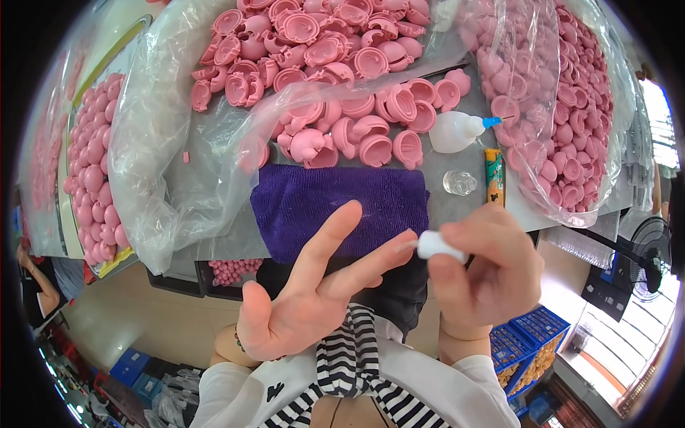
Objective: Gluing and joining small pink plastic components on a factory assembly line.
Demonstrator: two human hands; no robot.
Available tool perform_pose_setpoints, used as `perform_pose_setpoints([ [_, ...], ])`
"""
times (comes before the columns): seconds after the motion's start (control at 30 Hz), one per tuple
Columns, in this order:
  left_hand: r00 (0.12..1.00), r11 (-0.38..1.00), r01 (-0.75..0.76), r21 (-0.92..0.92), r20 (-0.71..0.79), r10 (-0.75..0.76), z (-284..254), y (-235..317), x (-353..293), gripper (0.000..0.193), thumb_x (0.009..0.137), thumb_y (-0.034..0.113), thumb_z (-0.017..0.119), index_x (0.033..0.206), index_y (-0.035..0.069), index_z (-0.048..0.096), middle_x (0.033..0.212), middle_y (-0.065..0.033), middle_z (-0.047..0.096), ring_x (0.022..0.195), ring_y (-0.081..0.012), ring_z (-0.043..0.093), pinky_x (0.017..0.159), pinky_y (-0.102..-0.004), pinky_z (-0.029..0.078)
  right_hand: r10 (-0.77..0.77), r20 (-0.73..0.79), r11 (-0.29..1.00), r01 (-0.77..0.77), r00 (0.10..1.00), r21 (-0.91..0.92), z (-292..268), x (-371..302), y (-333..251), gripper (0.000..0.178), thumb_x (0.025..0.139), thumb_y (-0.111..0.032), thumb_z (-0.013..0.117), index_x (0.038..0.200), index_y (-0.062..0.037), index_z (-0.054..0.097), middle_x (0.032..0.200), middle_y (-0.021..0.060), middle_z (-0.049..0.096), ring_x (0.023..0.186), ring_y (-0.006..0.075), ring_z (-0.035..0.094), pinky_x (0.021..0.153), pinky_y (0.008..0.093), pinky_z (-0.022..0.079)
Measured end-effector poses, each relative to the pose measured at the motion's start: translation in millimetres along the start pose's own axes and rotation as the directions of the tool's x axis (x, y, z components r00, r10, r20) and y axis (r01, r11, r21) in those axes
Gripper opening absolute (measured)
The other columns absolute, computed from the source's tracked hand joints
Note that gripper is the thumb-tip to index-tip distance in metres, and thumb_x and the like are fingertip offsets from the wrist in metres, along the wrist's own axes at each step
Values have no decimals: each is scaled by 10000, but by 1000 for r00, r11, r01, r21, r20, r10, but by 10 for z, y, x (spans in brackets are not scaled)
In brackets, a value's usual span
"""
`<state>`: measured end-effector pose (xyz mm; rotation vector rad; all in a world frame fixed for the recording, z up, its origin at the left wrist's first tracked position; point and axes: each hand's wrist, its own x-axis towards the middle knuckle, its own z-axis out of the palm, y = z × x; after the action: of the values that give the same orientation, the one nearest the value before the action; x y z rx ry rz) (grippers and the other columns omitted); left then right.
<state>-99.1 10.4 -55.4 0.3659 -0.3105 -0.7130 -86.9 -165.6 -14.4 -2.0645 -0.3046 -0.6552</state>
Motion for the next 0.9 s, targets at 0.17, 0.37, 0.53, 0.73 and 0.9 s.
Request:
perform_pose_setpoints([
  [0.17,998,999,41,-20,-54,-42,31,31,-12,881,792,708,92,1366,89,-161,1390,-303,100,1322,-316,123,1011,-329,108,14,48,995,-19,999,93,-14,-43,-28,240,578,17,705,788,-53,611,585,15,568,460,148,512,420,234,391],
  [0.37,995,996,92,-5,-34,-92,-13,85,2,799,830,661,105,1356,140,-194,1391,-306,52,1317,-386,69,1039,-392,127,-90,-266,991,113,960,74,-153,-61,129,177,683,-38,664,819,24,570,624,79,571,498,153,497,457,242,392],
  [0.53,993,994,81,-66,-76,-86,-33,96,10,779,842,641,109,1357,140,-192,1399,-295,22,1317,-393,57,1038,-395,139,-22,-351,960,-78,936,-269,-327,-38,258,175,692,-26,650,840,20,568,716,69,589,550,101,473,464,181,331],
  [0.73,993,991,81,-106,-79,-90,-51,99,27,765,849,628,107,1357,140,-192,1402,-288,-3,1315,-399,53,1038,-401,145,32,-159,911,-94,987,-402,-325,-40,309,131,664,-18,675,771,-10,600,643,32,563,487,79,455,432,181,328],
  [0.9,994,994,79,-73,-69,-84,-39,116,34,765,848,630,102,1357,139,-191,1402,-289,3,1314,-401,57,1037,-400,155,40,-39,892,-53,998,-448,-261,-27,380,159,641,5,685,773,-20,600,595,38,515,475,108,458,433,206,353],
])
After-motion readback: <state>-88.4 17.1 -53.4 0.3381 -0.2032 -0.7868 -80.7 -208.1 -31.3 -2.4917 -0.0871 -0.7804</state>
